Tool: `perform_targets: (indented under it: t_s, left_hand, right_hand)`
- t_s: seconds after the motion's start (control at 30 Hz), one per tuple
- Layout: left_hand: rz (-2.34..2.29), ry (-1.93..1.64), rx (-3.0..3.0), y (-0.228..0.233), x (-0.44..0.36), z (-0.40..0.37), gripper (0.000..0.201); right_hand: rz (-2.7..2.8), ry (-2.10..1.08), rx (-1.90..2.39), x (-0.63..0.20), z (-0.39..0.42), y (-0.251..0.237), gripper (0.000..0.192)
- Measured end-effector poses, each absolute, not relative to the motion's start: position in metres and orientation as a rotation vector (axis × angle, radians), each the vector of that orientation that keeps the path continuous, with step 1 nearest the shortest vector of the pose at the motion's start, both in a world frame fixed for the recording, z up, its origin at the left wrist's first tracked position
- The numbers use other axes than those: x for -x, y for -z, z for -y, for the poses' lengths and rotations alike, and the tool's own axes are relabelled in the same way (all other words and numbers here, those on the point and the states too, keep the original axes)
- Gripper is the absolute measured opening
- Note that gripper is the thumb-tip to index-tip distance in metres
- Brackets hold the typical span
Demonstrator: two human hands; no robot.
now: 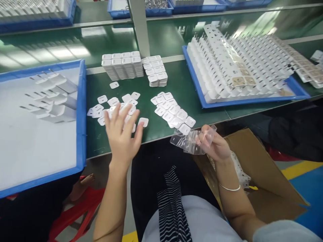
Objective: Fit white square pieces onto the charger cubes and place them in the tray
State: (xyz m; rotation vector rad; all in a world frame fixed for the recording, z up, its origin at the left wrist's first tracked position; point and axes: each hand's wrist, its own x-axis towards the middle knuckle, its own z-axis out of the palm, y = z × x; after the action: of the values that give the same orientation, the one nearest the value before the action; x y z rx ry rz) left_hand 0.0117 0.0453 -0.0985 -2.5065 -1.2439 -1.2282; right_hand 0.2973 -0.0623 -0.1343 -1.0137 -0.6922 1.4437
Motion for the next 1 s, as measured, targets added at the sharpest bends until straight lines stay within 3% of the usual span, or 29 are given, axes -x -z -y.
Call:
perform_targets:
  t_s: [0.13, 0.23, 0.4, 0.47, 0.53, 0.6, 0.67, 0.73, 0.83, 1.0]
  left_hand:
    - [0.841, 1.104, 2.964, 0.096, -0.059, -0.036, 0.039]
    - [0.914, 0.908, 3.129, 0.101, -0.085, -0.037, 0.038]
    - [1.012, 0.831, 3.145, 0.104, -0.091, -0.039, 0.041]
    - [1.004, 0.85, 3.137, 0.105, -0.09, -0.037, 0.041]
    - [1.002, 0.866, 3.115, 0.107, -0.09, -0.036, 0.041]
    - [1.007, 0.881, 3.088, 0.108, -0.092, -0.037, 0.041]
    - [1.019, 0.894, 3.063, 0.109, -0.093, -0.038, 0.041]
    - [1.031, 0.914, 3.051, 0.108, -0.093, -0.04, 0.041]
    - [1.041, 0.968, 3.062, 0.107, -0.092, -0.039, 0.038]
    - [1.02, 1.026, 3.091, 0.11, -0.088, -0.035, 0.041]
  right_hand:
    - [0.642, -1.416, 0.977, -0.288, 0.057, 0.131, 0.026]
    - [0.596, -1.444, 0.931, -0.289, 0.059, 0.129, 0.022]
    - [0.8, -1.431, 0.979, -0.299, 0.071, 0.127, 0.057]
    - [0.934, -1.254, 1.215, -0.295, 0.076, 0.123, 0.045]
    - [1.082, -0.939, 1.441, -0.284, 0.083, 0.115, 0.02]
    - [1.322, -0.639, 1.447, -0.27, 0.091, 0.107, 0.003]
    - [1.605, -0.501, 1.251, -0.261, 0.1, 0.105, 0.018]
    - [1.739, -0.587, 1.132, -0.264, 0.109, 0.114, 0.02]
    - [1.441, -0.851, 1.518, -0.297, 0.118, 0.15, 0.005]
    - [0.966, -0.641, 1.941, -0.367, 0.15, 0.212, 0.03]
